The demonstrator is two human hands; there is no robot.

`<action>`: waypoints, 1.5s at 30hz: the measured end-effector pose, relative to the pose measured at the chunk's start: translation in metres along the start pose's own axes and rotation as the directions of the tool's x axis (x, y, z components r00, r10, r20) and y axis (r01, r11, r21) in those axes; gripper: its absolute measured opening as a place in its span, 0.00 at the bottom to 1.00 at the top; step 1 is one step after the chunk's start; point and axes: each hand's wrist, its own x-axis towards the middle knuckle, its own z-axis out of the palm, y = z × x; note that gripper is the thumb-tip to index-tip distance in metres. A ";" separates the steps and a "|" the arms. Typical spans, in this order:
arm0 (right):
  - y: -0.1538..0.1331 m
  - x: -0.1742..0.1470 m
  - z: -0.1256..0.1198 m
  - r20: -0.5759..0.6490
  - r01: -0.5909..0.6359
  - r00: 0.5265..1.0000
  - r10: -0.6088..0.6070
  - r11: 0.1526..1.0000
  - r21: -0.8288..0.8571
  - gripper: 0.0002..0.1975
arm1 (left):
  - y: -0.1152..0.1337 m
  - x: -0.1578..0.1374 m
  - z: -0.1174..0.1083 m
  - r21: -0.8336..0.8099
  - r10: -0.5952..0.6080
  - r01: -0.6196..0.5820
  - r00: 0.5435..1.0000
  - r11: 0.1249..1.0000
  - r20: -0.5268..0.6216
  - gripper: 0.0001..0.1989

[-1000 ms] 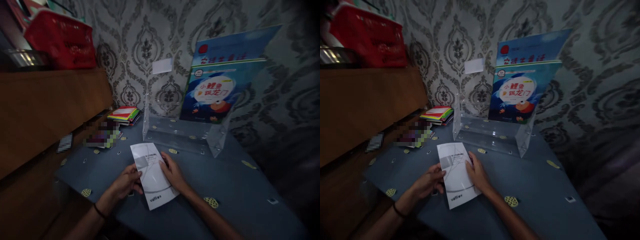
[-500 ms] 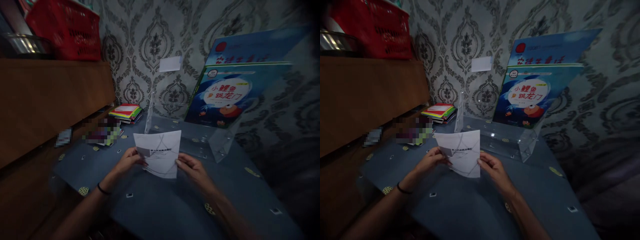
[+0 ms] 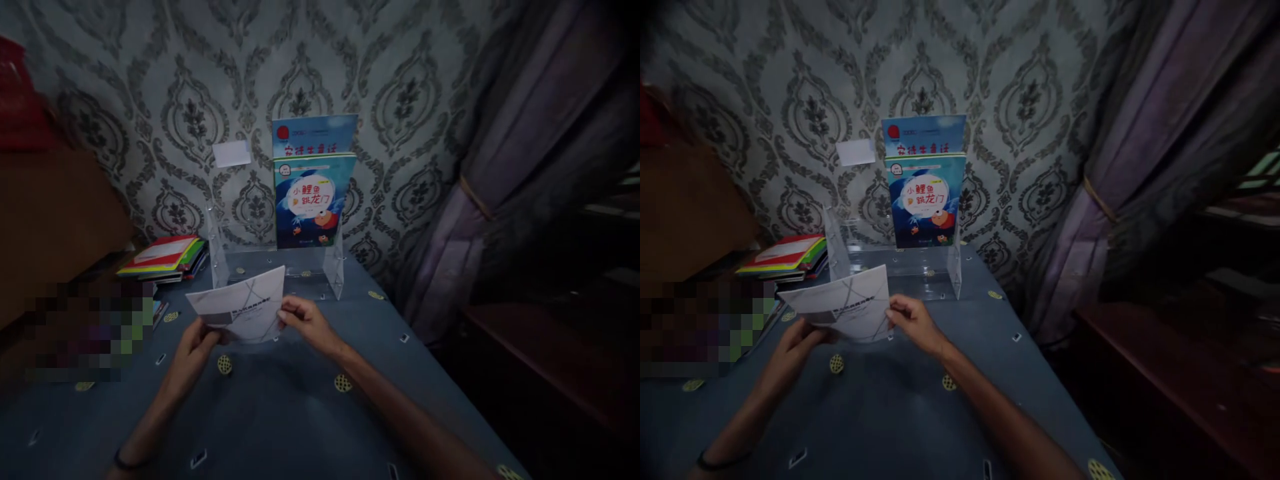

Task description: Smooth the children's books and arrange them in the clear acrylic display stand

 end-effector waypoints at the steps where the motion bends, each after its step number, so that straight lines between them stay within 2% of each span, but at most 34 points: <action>1: -0.007 0.003 -0.004 -0.013 0.024 1.000 -0.024 0.999 -0.026 0.21 | 0.007 0.005 0.004 -0.002 0.031 -0.031 0.999 1.000 -0.012 0.09; 5: -0.037 0.019 -0.023 -0.072 0.132 0.987 -0.143 0.982 -0.135 0.19 | 0.031 0.029 0.022 -0.063 0.176 -0.178 0.984 0.982 -0.036 0.10; 9: -0.067 0.032 -0.042 -0.149 0.225 0.953 -0.263 0.947 -0.230 0.14 | 0.055 0.058 0.045 -0.153 0.319 -0.323 0.946 0.934 -0.051 0.14; 14: -0.095 0.046 -0.073 -0.255 0.327 0.875 -0.412 0.890 -0.317 0.10 | 0.088 0.098 0.073 -0.105 0.522 -0.519 0.853 0.848 -0.001 0.10; 17: -0.100 0.056 -0.093 -0.284 0.346 0.850 -0.443 0.877 -0.334 0.10 | 0.099 0.122 0.086 -0.063 0.594 -0.591 0.803 0.804 0.049 0.13; 20: -0.095 0.065 -0.110 -0.304 0.315 0.853 -0.425 0.883 -0.349 0.11 | 0.097 0.141 0.098 -0.062 0.606 -0.603 0.791 0.795 0.081 0.16; 23: -0.085 0.070 -0.123 -0.315 0.303 0.852 -0.418 0.885 -0.354 0.10 | 0.085 0.154 0.109 -0.063 0.581 -0.578 0.806 0.814 0.108 0.17; 27: -0.069 0.074 -0.137 -0.343 0.279 0.849 -0.402 0.892 -0.354 0.09 | 0.070 0.163 0.120 -0.051 0.548 -0.547 0.825 0.836 0.136 0.17; 33: -0.044 0.076 -0.153 -0.394 0.202 0.851 -0.347 0.909 -0.364 0.11 | 0.050 0.175 0.131 0.009 0.528 -0.541 0.824 0.841 0.204 0.16; 36: -0.034 0.075 -0.159 -0.417 0.176 0.841 -0.345 0.903 -0.392 0.09 | 0.042 0.177 0.134 0.132 0.524 -0.548 0.833 0.826 0.179 0.14; 39: -0.026 0.073 -0.160 -0.448 0.148 0.819 -0.358 0.887 -0.438 0.08 | 0.039 0.175 0.137 0.341 0.542 -0.552 0.829 0.761 0.133 0.08; 42: -0.021 0.071 -0.158 -0.495 0.103 0.783 -0.377 0.863 -0.495 0.09 | 0.039 0.171 0.140 0.492 0.551 -0.526 0.827 0.694 0.108 0.04; 45: -0.020 0.071 -0.155 -0.530 0.070 0.725 -0.440 0.812 -0.579 0.11 | 0.040 0.168 0.144 0.528 0.557 -0.515 0.825 0.675 0.093 0.05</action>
